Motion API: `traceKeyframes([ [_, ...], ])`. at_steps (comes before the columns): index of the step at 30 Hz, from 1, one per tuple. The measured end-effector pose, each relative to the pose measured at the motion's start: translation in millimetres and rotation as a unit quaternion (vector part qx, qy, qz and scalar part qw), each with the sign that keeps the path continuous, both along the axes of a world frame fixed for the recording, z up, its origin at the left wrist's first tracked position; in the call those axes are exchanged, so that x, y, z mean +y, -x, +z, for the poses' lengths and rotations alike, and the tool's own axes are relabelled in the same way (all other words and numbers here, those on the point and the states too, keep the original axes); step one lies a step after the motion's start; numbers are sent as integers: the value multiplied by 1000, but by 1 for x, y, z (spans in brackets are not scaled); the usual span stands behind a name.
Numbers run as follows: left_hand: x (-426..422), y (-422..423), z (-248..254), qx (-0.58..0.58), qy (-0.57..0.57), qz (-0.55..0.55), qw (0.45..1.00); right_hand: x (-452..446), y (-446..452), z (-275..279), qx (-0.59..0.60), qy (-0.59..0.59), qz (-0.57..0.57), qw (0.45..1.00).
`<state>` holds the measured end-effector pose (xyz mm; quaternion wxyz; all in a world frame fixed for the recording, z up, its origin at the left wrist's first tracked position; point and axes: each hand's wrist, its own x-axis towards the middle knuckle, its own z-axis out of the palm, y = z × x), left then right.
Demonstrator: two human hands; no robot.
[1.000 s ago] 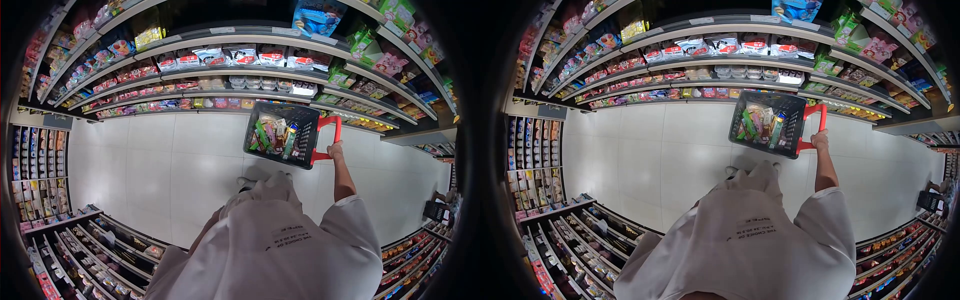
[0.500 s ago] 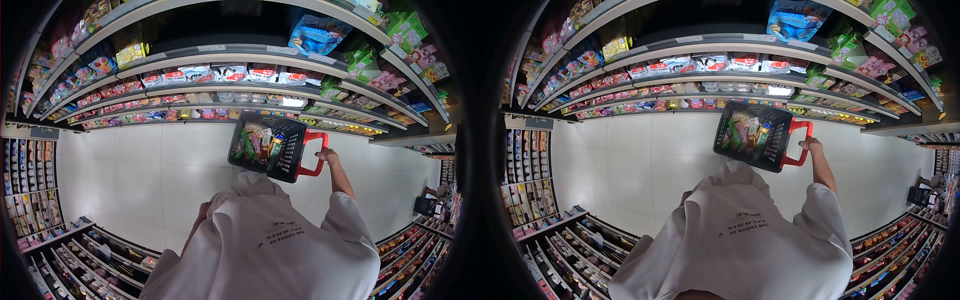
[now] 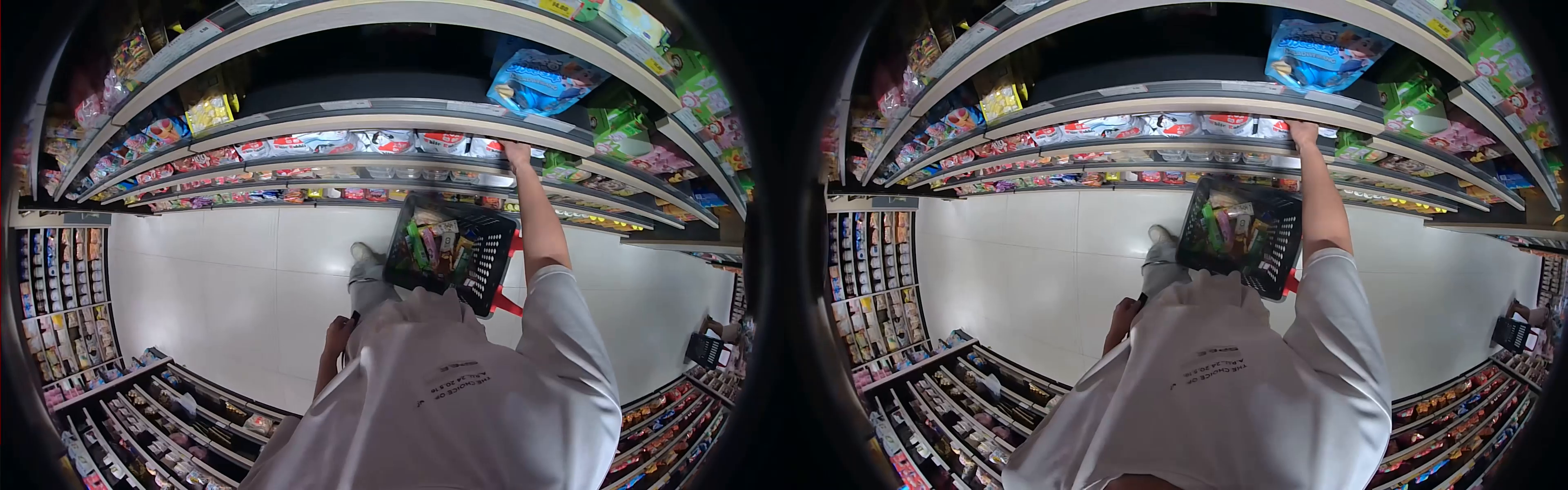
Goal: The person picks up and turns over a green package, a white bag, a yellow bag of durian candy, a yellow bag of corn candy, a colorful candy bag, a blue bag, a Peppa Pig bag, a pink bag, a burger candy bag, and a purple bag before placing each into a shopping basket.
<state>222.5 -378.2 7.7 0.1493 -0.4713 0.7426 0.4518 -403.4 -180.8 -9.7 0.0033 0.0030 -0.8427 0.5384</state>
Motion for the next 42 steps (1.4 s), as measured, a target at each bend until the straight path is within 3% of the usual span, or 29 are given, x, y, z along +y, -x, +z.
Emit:
traceKeyframes([
  [1,-4,8,6,-9,-14,24,1000,-2,-5,11,10,-145,-35,989],
  [2,-8,9,-1,8,-36,63,997,-4,-12,14,8,-142,-37,989],
  [4,-19,31,12,-5,21,44,999,-1,-30,28,-23,-114,-143,983],
  [5,-31,41,11,-5,19,33,999,2,-45,42,-9,-132,-136,982],
  [6,-46,52,9,13,51,-23,998,16,-40,-1,-5,-73,-141,987],
  [8,-80,80,8,63,69,-123,988,21,-73,6,98,-10,-156,983],
  [12,-120,183,77,118,43,-222,967,23,-131,60,174,-17,-134,975],
  [14,-130,225,87,165,25,-245,955,27,-148,69,239,-24,-116,964],
  [16,-126,265,93,184,-4,-276,943,25,-180,103,189,21,-92,977],
  [19,-104,309,92,231,-109,-334,907,26,-219,143,29,166,-46,985],
  [21,-71,328,110,206,-387,-196,877,29,-243,161,-64,258,-12,964],
  [22,-55,332,118,201,-392,-204,874,28,-252,163,-64,316,9,946],
  [24,-22,334,133,147,-612,-192,753,21,-268,175,-83,453,24,887],
  [26,3,327,147,79,-789,-158,589,22,-279,193,-132,595,-17,793],
  [27,12,324,153,45,-858,-136,494,22,-284,190,-99,667,-9,738],
  [28,18,321,159,42,-858,-136,494,22,-287,188,-64,733,1,677],
  [30,30,314,168,149,-734,-182,638,20,-293,188,-52,587,4,808],
  [31,36,313,175,147,-707,-138,678,25,-294,195,-54,588,6,807],
  [33,47,309,199,168,-672,-115,712,34,-294,217,-78,680,-36,728],
  [34,52,306,207,185,-637,-94,742,38,-297,226,-79,682,-36,727],
  [36,62,296,212,215,-605,-114,758,46,-304,247,-91,755,-18,649],
  [38,70,288,214,245,-574,-137,769,51,-309,259,-83,766,-11,637],
  [40,77,281,216,262,-520,-178,793,54,-308,259,-22,635,-70,769],
  [42,79,274,210,304,-528,-180,773,57,-310,260,-17,593,-98,799],
])
